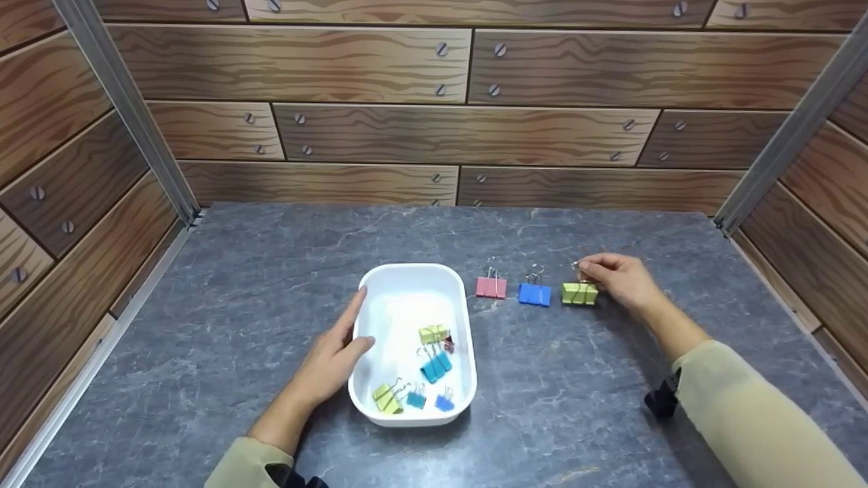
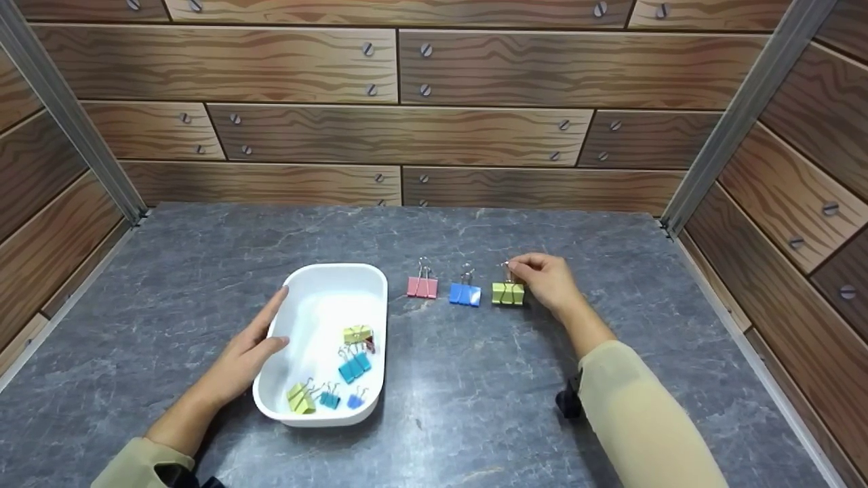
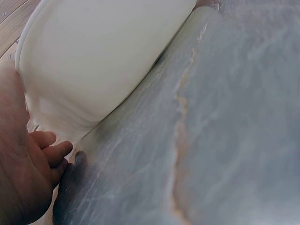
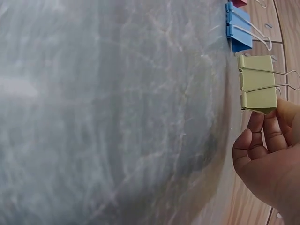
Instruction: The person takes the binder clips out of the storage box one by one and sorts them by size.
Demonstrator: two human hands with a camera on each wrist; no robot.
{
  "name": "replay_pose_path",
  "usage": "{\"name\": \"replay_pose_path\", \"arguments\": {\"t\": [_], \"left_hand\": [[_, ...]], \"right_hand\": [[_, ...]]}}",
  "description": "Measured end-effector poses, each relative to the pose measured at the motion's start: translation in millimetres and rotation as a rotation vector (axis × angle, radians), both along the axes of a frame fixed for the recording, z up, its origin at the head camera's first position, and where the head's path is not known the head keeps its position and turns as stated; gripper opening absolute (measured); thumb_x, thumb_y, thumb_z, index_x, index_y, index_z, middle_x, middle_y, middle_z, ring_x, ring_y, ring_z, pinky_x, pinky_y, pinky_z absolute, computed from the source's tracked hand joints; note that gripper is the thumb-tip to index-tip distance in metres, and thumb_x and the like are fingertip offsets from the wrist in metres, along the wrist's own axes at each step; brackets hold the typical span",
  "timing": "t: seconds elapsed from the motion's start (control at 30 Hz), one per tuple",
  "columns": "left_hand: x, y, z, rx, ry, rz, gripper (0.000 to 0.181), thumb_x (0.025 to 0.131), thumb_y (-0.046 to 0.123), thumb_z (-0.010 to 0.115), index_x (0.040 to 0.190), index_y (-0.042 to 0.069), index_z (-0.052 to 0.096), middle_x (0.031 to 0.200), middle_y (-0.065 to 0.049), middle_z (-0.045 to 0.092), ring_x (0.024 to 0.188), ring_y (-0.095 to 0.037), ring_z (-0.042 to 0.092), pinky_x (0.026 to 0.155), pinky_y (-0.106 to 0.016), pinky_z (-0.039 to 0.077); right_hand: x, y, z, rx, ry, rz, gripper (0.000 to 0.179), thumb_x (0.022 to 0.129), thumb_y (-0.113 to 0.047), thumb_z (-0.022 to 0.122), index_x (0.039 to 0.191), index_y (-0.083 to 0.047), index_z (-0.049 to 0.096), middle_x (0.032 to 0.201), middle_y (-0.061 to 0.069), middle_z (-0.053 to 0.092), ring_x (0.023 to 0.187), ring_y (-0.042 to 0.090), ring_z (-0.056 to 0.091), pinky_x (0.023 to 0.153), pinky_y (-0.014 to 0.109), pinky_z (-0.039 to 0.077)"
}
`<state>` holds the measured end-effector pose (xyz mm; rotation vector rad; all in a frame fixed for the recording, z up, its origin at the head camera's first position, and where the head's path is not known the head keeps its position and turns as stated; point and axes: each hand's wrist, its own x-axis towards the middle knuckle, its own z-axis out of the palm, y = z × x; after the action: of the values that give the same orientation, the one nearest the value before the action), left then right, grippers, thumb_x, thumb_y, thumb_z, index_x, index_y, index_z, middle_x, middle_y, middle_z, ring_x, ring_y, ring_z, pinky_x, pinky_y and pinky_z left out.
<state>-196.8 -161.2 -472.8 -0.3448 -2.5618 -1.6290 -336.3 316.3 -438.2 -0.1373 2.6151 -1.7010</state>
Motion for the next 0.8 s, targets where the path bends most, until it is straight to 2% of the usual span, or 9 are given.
{"name": "replay_pose_path", "arguments": {"t": [0.33,0.57,0.8], "left_hand": [[-0.1,-0.3,-0.3,-0.001,0.013,-0.002,0.070,0.096,0.017,0.056,0.155,0.036,0.024,0.154,0.004,0.034,0.138,-0.016,0.037,0.106,-0.041,0.036],[1.2,1.4,2.6,0.019,-0.011,-0.010,0.070,0.096,0.017,0.055,0.155,0.036,0.023,0.155,0.003,0.032,0.138,-0.018,0.036,0.103,-0.042,0.040],[0.4,1.4,2.3,0.005,-0.011,0.002,0.071,0.096,0.015,0.056,0.155,0.036,0.023,0.155,0.004,0.030,0.139,-0.012,0.032,0.108,-0.039,0.033]], "right_hand": [[0.9,0,-7.3,0.001,-0.036,-0.010,0.041,0.095,-0.025,0.065,0.119,0.009,0.063,0.085,-0.004,0.069,0.074,0.003,0.060,0.067,0.020,0.050],[-2.2,-1,-9.6,0.043,-0.070,-0.045,0.043,0.094,-0.028,0.066,0.120,0.005,0.065,0.087,-0.005,0.070,0.077,0.004,0.060,0.068,0.019,0.049],[-4.9,1,-12.3,0.089,-0.073,-0.037,0.045,0.094,-0.032,0.065,0.120,0.005,0.065,0.091,-0.003,0.069,0.080,0.005,0.059,0.069,0.021,0.048]]}}
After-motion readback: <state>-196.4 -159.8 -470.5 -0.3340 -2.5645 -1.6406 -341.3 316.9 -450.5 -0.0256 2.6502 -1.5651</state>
